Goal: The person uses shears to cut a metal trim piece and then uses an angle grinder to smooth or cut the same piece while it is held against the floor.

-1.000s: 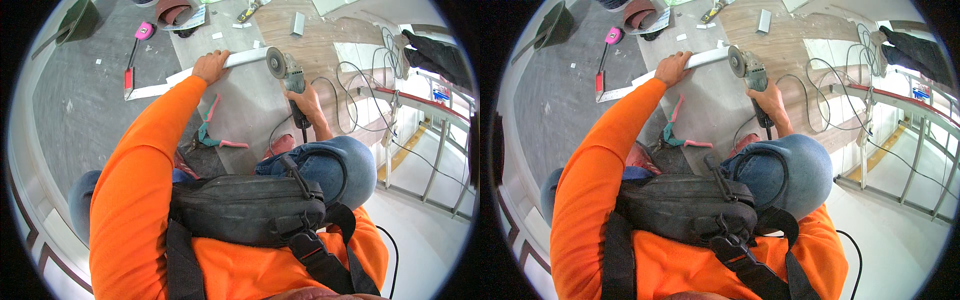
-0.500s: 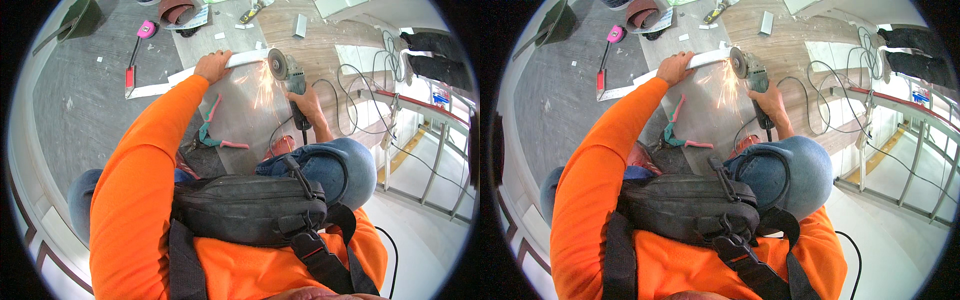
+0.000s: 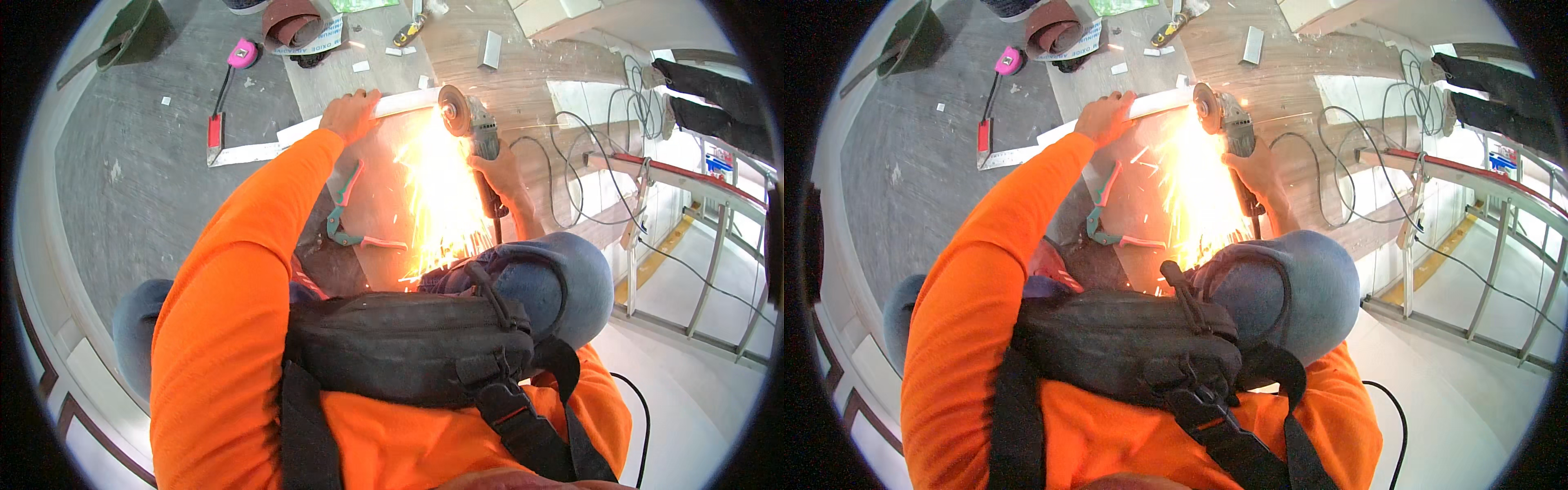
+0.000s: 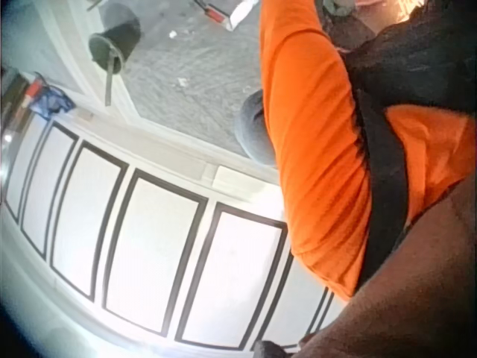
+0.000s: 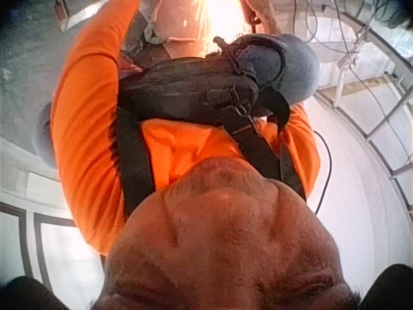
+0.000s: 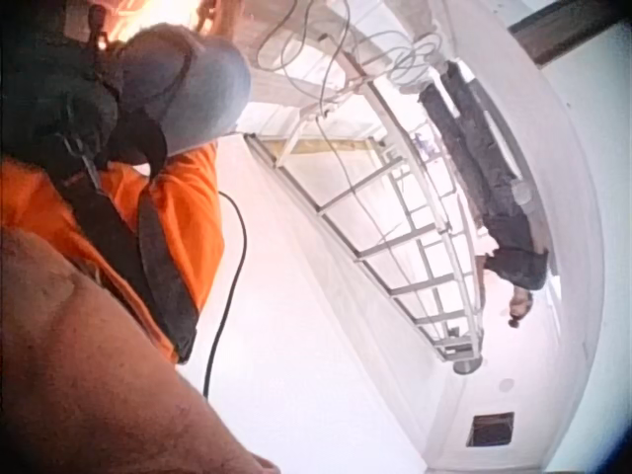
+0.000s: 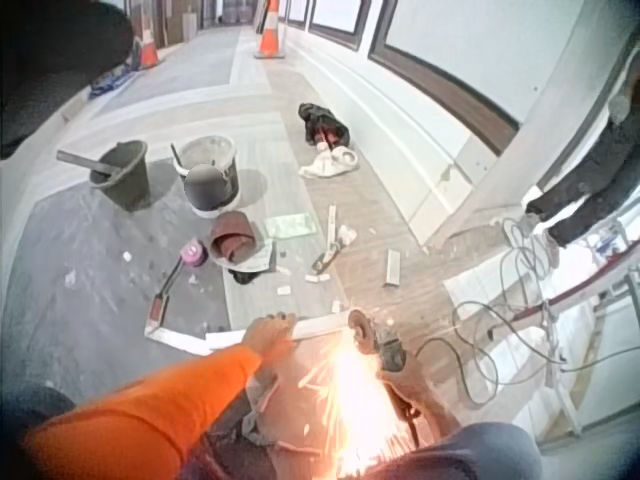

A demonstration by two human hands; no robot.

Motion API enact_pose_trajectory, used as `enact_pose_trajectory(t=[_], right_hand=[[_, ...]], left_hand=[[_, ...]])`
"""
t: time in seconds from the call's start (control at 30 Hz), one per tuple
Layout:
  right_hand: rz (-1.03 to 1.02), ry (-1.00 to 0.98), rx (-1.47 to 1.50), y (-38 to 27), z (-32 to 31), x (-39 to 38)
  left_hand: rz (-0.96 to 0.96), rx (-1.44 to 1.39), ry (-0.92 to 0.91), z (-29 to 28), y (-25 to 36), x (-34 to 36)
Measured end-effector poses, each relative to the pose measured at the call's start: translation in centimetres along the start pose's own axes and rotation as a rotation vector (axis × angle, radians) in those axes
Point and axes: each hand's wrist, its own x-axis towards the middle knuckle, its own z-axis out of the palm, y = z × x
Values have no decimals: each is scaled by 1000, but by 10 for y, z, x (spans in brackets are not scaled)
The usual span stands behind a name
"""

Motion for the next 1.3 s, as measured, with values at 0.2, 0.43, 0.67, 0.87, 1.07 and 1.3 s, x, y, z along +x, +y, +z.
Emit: enact_pose_trajectory(t=[0.2,0.43,0.67,0.87,1.07,1.3], right_hand=[[-74,22,38,-2,6,2],[-51,22,-9,5,3,11],[-183,67,-5,5,6,9],[-99,-4,16,-16,1,4],[-82,-3,-26,-20,0,5],[-97,8,1,-20,2,9]], left_hand=[[11,-2,-7,0,-4,-2],[-6,-9,7,0,-2,0],[-43,-35,-54,-5,2,0],[-41,-17,-52,-2,-2,-1],[-37,-8,-58,-3,-1,0],[-57,-17,-68,-4,2,0]])
